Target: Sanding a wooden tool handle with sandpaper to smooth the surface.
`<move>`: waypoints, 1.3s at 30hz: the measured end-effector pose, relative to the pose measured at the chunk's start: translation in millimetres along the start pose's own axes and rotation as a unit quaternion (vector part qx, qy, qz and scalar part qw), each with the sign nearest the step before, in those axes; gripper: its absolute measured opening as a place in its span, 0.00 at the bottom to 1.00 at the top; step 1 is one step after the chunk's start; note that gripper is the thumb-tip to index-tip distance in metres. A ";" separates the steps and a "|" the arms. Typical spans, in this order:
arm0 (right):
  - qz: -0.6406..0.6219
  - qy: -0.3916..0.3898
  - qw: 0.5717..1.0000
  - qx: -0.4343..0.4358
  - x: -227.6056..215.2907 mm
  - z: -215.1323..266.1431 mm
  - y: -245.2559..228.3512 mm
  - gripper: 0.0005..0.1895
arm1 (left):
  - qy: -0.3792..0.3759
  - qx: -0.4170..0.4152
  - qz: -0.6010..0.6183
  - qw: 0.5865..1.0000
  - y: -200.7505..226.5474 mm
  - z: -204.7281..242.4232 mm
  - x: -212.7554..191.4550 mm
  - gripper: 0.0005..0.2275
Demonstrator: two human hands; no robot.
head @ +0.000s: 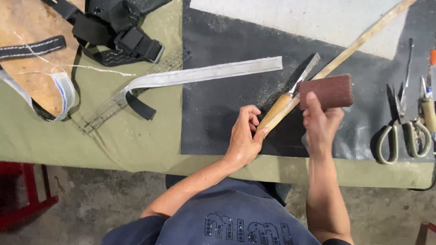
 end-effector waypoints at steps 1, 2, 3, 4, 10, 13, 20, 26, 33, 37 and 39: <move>-0.002 0.000 1.000 -0.006 -1.5 13.8 -7.8 0.10 | 0.001 0.006 0.001 1.000 1.7 -0.3 0.4 0.20; 0.013 -0.006 0.999 0.032 -1.6 27.9 -11.4 0.08 | 0.000 0.005 -0.003 1.000 2.5 -0.9 0.3 0.19; 0.032 -0.019 0.996 0.078 -1.6 46.2 -12.0 0.09 | 0.002 -0.005 -0.008 1.000 0.7 4.2 -1.3 0.19; 0.034 -0.025 0.996 0.080 10.5 49.2 -21.7 0.09 | 0.008 -0.009 -0.007 1.000 0.3 0.6 -1.7 0.19; 0.062 -0.025 0.997 -0.048 12.8 17.3 -45.7 0.09 | -0.012 0.004 -0.011 1.000 1.5 4.1 1.0 0.18; -0.064 -0.107 0.991 0.040 10.7 6.8 -32.4 0.10 | 0.004 0.021 0.002 1.000 1.2 -0.5 -1.9 0.15; -0.197 -0.108 0.972 0.064 24.9 22.1 -19.0 0.04 | 0.021 0.065 -0.015 0.998 4.7 2.5 -4.5 0.13; -0.138 -0.093 0.986 0.030 31.5 39.1 -27.6 0.05 | 0.023 0.034 0.007 0.999 8.3 4.4 -9.8 0.10; 0.108 -0.101 0.986 0.076 29.0 75.5 -30.3 0.14 | 0.000 -0.036 0.034 0.999 -0.4 1.3 -10.6 0.17; 0.069 -0.044 0.995 -0.058 13.3 31.0 -39.2 0.10 | -0.005 -0.049 0.042 0.998 7.9 2.3 -12.5 0.17; 0.034 -0.049 0.996 -0.065 8.9 30.6 -40.6 0.14 | -0.006 -0.068 0.031 0.997 8.9 2.3 -15.1 0.17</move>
Point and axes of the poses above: each hand's wrist, its own z-axis away from the middle knuckle, its own x-axis out of the palm, y = z × x, the point moved 4 cm from there along -z, towards the middle knuckle, and after that the axes turned 4 degrees about -z, right-handed, at the moved point
